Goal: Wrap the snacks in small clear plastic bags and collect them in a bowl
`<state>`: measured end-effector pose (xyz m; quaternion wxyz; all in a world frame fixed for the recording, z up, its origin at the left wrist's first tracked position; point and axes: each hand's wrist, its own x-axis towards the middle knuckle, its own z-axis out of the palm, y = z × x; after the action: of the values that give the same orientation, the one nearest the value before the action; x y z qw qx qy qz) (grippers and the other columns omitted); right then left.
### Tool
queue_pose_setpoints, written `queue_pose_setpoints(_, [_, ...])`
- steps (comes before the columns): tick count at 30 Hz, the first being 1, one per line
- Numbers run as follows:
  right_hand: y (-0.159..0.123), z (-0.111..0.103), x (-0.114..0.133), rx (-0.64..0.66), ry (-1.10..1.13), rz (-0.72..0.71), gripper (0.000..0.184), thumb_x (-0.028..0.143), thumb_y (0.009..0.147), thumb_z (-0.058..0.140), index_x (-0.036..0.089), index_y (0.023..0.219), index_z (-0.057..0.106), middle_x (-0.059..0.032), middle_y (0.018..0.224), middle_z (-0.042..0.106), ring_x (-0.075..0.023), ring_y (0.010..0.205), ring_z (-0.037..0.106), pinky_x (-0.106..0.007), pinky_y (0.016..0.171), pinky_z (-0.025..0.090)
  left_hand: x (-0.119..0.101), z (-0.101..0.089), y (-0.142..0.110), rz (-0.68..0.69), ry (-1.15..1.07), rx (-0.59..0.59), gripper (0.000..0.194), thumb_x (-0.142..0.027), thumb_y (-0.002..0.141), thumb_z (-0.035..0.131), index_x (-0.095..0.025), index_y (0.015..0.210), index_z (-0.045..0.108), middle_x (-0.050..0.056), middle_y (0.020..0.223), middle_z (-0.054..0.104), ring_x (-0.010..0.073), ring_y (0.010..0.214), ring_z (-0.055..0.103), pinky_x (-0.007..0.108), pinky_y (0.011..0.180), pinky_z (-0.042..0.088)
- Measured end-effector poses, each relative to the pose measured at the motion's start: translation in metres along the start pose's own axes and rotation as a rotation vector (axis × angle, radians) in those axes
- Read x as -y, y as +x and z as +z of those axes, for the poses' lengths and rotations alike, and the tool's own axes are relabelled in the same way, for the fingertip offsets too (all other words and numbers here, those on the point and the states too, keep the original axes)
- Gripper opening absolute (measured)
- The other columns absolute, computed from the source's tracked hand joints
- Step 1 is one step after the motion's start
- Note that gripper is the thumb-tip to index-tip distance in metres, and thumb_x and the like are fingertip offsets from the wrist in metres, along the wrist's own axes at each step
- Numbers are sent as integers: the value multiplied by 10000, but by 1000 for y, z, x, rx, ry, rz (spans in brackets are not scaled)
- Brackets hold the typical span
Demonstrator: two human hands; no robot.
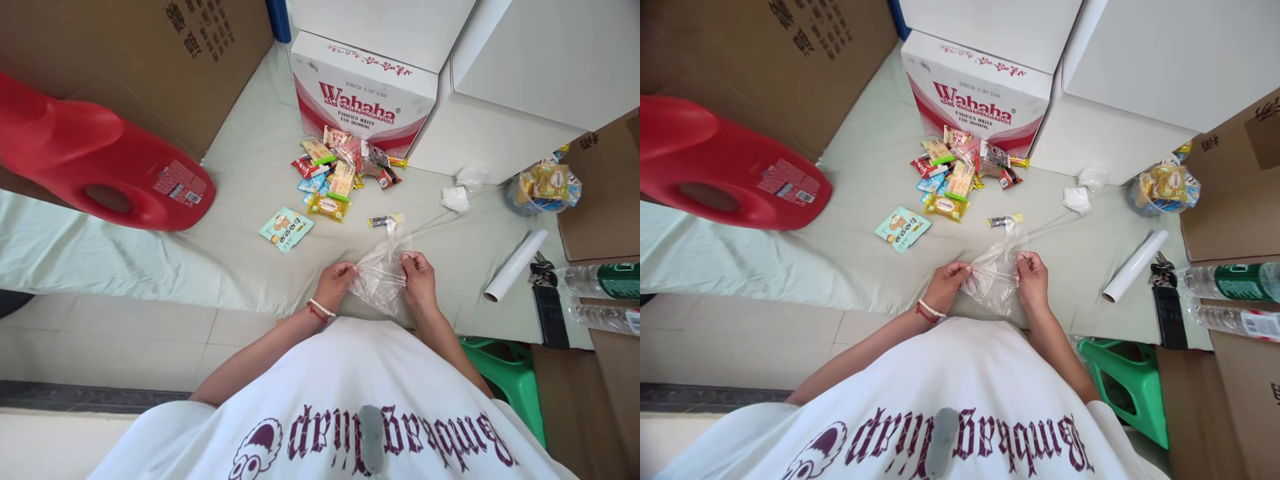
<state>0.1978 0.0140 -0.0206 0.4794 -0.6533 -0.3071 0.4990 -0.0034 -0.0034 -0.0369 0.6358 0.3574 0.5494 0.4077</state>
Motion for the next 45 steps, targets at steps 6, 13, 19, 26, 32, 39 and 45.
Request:
queue_pose_setpoints(6, [0,-17,-7,-80,-25,-15,361,537,772,720,244,885,544,74,652,495,-100,480,351,-263,438,270,6,-1,-3,-95,-227,-4,361,-522,714,774,-177,770,680,40,828,733,161,719,637,301,662,517])
queue_pose_setpoints(13, [4,-35,-11,-171,-7,-48,346,483,745,765,215,893,603,65,699,533,-80,481,371,-246,417,240,-4,-23,3,-117,-419,-225,294,-365,650,776,-189,702,547,18,780,704,125,703,663,252,646,525])
queue_pose_setpoints(19, [5,-49,-20,-191,-89,-116,307,468,788,739,200,892,629,68,646,505,-89,480,411,-244,440,300,-2,-62,-19,-104,-51,-230,226,-383,706,714,-170,743,647,4,643,648,105,537,535,234,514,406])
queue_pose_setpoints(26, [5,-55,-23,-109,-258,-191,301,481,864,653,200,973,653,51,701,556,-100,525,472,-241,502,391,-44,-79,-18,217,621,-246,281,-432,862,577,-205,971,702,78,1073,690,231,1043,638,335,830,520])
queue_pose_setpoints(32, [7,-54,-25,-72,-352,-308,318,486,888,607,191,990,666,30,695,589,-125,573,480,-246,542,404,-54,0,51,252,1043,15,366,-498,898,605,-166,1040,665,124,1040,714,258,986,651,345,862,486])
queue_pose_setpoints(39, [4,-74,-36,-201,-407,-311,355,500,883,583,174,984,680,-5,761,649,-144,628,528,-265,611,444,-31,14,73,242,1012,-64,329,-368,1005,398,-187,858,631,40,760,663,184,732,601,277,681,402])
queue_pose_setpoints(45, [6,-80,-40,-202,-467,-259,313,464,867,592,180,968,677,-3,791,665,-155,682,571,-286,714,463,-34,-27,88,308,717,-456,264,-410,954,482,-181,931,612,0,696,562,180,665,536,297,679,413])
